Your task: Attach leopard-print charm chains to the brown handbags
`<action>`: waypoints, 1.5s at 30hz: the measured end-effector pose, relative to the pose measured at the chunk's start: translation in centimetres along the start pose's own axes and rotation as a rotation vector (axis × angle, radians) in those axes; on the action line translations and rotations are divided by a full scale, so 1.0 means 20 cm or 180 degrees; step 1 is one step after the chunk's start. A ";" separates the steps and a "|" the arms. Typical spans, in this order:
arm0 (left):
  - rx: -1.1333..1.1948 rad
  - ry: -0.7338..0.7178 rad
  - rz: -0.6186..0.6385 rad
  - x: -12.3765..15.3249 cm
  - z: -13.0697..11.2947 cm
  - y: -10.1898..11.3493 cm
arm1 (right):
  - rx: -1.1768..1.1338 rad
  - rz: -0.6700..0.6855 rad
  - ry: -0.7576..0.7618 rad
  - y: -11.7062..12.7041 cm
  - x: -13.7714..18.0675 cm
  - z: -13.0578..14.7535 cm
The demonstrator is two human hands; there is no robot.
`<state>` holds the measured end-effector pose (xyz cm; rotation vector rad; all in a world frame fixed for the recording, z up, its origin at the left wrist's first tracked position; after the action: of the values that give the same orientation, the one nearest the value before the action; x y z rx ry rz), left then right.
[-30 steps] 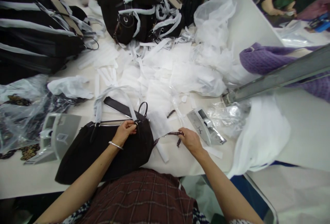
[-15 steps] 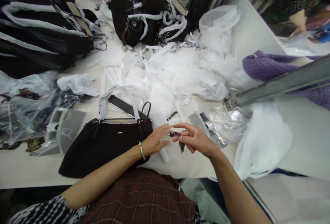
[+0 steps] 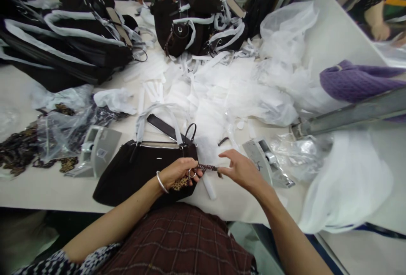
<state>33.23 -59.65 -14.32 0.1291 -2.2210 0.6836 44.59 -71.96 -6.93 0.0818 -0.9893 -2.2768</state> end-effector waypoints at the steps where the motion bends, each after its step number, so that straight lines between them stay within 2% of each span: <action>1: 0.0151 0.0049 -0.0064 0.00 0.01 0.02 | 0.0020 -0.0113 0.0396 -0.01 -0.01 0.12; 4: 0.0607 -0.0041 -0.0186 0.00 0.00 0.07 | -0.0185 0.0147 0.1256 -0.17 -0.01 0.41; 6: 0.0870 -0.0189 -0.0189 0.02 -0.02 0.10 | -0.0272 0.0366 0.1349 -0.30 -0.02 0.48; 8: 0.1015 -0.0223 -0.0111 0.06 -0.03 0.12 | -0.0365 0.0363 0.1108 -0.38 -0.06 0.47; 12: 0.0879 -0.0256 0.0208 0.15 -0.04 0.15 | -0.0731 0.0250 0.0270 -0.43 -0.14 0.32; 17: 0.0767 -0.0405 0.0187 0.18 -0.05 0.22 | -0.1361 0.0724 -0.0735 -0.52 -0.14 0.19; 21: 0.0695 -0.0460 0.0158 0.17 -0.04 0.26 | -0.2043 0.0931 -0.1111 -0.54 -0.11 0.18; 24: 0.0584 -0.0484 0.0106 0.16 -0.04 0.28 | -0.2223 0.1033 -0.1200 -0.56 -0.09 0.18; 27: 0.0378 -0.0681 -0.0255 0.14 -0.09 0.32 | -0.2347 0.1191 -0.1196 -0.58 -0.08 0.19; 29: 0.0056 -0.0976 -0.0585 0.13 -0.17 0.34 | -0.2452 0.1205 -0.1205 -0.59 -0.07 0.19; 31: -0.0596 -0.1506 -0.1092 0.16 -0.28 0.37 | -0.2527 0.1120 -0.1218 -0.59 -0.06 0.20; 34: -0.1875 -0.2506 -0.2105 0.30 -0.47 0.39 | -0.2530 0.0808 -0.1198 -0.56 -0.07 0.19; 35: -0.2186 -0.2658 -0.2260 0.34 -0.50 0.38 | -0.2507 0.0683 -0.1180 -0.55 -0.07 0.19; 37: -0.2451 -0.2524 -0.2052 0.35 -0.48 0.35 | -0.2464 0.0465 -0.1145 -0.52 -0.08 0.20; 41: -0.1966 -0.1734 -0.1055 0.29 -0.32 0.29 | -0.2530 0.0241 -0.1125 -0.51 -0.08 0.20; 43: -0.1614 -0.1509 -0.0954 0.28 -0.26 0.28 | -0.2610 0.0241 -0.1112 -0.53 -0.08 0.21; 45: -0.1340 -0.1369 -0.1041 0.26 -0.23 0.29 | -0.2689 0.0298 -0.1139 -0.55 -0.08 0.22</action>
<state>30.97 -51.69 -10.53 0.4471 -2.6148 -0.0029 38.65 -62.73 -11.55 -0.7269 -0.1107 -2.4753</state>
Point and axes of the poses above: each hand's wrist, its own x-axis away from the middle knuckle, its own y-axis out of the back of the hand, z = x × y, the point moved 10 cm from there along -x, towards the middle knuckle, and after that the axes turned 9 degrees about -z, right-handed, at the moved point
